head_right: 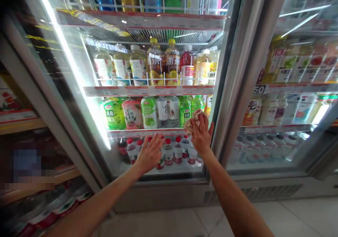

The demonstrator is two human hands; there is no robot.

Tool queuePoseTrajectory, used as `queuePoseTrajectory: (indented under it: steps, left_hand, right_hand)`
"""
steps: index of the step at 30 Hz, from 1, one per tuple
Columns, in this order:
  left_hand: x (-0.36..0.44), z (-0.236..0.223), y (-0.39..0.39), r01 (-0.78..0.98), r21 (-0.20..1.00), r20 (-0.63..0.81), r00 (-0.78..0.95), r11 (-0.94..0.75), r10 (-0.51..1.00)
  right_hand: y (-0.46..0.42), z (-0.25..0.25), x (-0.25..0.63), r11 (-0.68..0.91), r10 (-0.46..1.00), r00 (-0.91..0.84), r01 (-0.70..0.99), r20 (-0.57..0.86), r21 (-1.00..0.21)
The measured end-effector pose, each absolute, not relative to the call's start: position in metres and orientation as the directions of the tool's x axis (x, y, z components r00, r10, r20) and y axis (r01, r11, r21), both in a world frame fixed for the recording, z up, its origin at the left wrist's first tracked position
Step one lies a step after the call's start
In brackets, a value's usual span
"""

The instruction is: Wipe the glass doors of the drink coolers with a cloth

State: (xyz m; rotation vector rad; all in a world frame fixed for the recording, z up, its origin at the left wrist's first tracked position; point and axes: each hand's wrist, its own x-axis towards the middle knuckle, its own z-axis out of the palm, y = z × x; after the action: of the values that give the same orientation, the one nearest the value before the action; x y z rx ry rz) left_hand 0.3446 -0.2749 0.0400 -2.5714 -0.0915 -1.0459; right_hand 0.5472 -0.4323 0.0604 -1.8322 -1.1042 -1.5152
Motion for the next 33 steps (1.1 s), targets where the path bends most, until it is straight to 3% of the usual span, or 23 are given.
queuePoseTrajectory:
  steps: [2, 6, 9, 15, 20, 23, 28, 33]
  left_hand:
    - [0.336, 0.04, -0.27, 0.216, -0.302, 0.695, 0.716, -0.929, -0.06]
    - [0.306, 0.028, -0.252, 0.274, -0.27, 0.689, 0.724, -0.923, 0.014]
    - [0.278, 0.022, -0.236, 0.346, -0.242, 0.669, 0.736, -0.907, 0.102]
    - [0.237, 0.034, -0.201, 0.539, -0.13, 0.7, 0.644, -0.832, 0.308]
    - [0.196, 0.041, -0.177, 0.626, -0.043, 0.71, 0.567, -0.778, 0.417]
    - [0.173, 0.043, -0.162, 0.656, -0.016, 0.709, 0.54, -0.755, 0.454]
    - [0.152, 0.039, -0.144, 0.692, 0.048, 0.73, 0.468, -0.721, 0.498]
    - [0.135, 0.036, -0.137, 0.686, 0.048, 0.741, 0.463, -0.726, 0.487]
  right_hand:
    - [-0.415, 0.074, 0.54, -0.532, 0.221, 0.044, 0.843, 0.974, 0.082]
    - [-0.395, 0.039, 0.504, -0.231, 0.564, -0.207, 0.89, 0.8, 0.394]
    - [-0.379, 0.042, 0.483, -0.049, 0.661, -0.359, 0.856, 0.659, 0.514]
    - [-0.302, 0.12, 0.434, -0.183, 0.442, -0.195, 0.936, 0.875, 0.3]
    - [-0.263, 0.067, 0.381, 0.124, 0.602, -0.534, 0.797, 0.593, 0.591]
    - [-0.242, 0.079, 0.367, 0.141, 0.59, -0.539, 0.802, 0.601, 0.581]
    - [-0.201, 0.126, 0.337, -0.024, 0.493, -0.33, 0.92, 0.805, 0.392]
    - [-0.182, 0.088, 0.314, 0.205, 0.524, -0.631, 0.746, 0.573, 0.634]
